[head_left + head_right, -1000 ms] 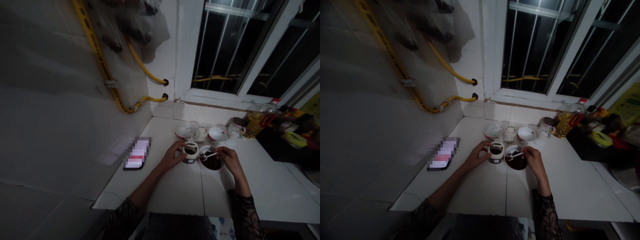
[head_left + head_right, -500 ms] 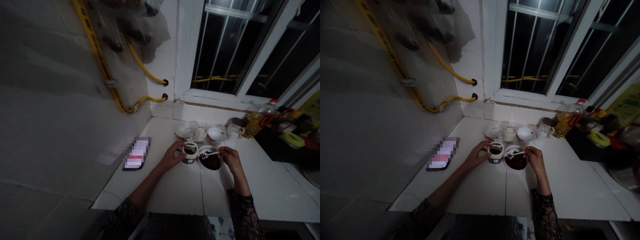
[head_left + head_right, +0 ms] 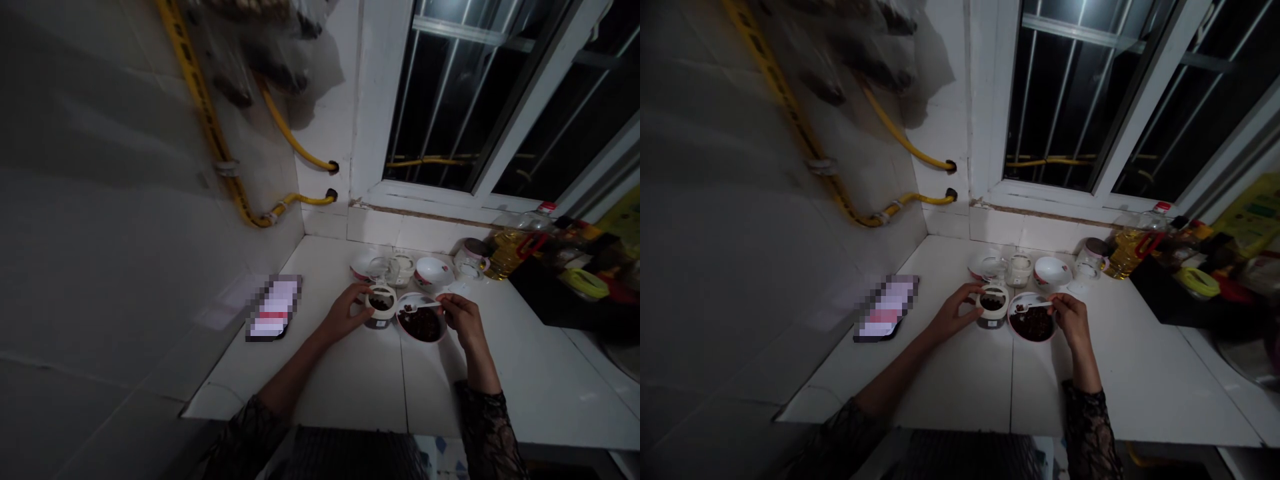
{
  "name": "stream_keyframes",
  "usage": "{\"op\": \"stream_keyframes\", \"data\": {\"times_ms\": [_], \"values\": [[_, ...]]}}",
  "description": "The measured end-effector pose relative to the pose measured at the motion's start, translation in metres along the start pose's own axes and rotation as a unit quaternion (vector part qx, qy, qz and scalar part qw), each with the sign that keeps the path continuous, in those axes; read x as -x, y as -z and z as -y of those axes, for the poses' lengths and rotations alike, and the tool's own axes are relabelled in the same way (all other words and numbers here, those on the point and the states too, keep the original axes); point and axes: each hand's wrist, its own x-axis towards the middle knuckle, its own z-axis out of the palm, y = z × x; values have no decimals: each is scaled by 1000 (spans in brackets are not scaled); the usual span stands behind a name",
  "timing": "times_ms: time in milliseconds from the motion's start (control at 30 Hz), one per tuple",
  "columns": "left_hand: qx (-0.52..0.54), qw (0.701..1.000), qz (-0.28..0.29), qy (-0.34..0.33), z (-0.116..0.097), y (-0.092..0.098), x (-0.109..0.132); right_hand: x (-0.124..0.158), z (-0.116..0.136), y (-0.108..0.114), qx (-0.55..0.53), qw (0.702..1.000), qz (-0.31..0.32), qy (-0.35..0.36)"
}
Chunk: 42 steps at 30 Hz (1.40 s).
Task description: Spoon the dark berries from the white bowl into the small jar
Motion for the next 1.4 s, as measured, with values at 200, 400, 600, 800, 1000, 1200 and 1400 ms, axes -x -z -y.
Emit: {"op": "stream_keyframes", "data": {"times_ms": [200, 400, 600, 800, 1000, 1200, 1400], "values": [[0, 1000, 0, -5, 0, 0, 0, 3, 4, -4, -10, 999, -27, 35], [1, 1000, 0, -12, 2, -1, 0, 25, 2, -35, 82, 961, -104, 242], [4, 1000, 5, -5, 3, 0, 1, 31, -5, -50, 280, 833, 46, 475], [-2, 1000, -1, -12, 2, -1, 0, 17, -3, -13, 263, 874, -94, 398], [-2, 1000, 1, -9, 3, -1, 1, 5, -10, 0, 419, 859, -43, 290], [-6, 1000, 2, -10, 3, 0, 1, 9, -10, -11, 356, 910, 63, 205], [-10, 1000, 4, -15, 5, 0, 1, 5, -7, -4, 204, 972, 50, 104]]}}
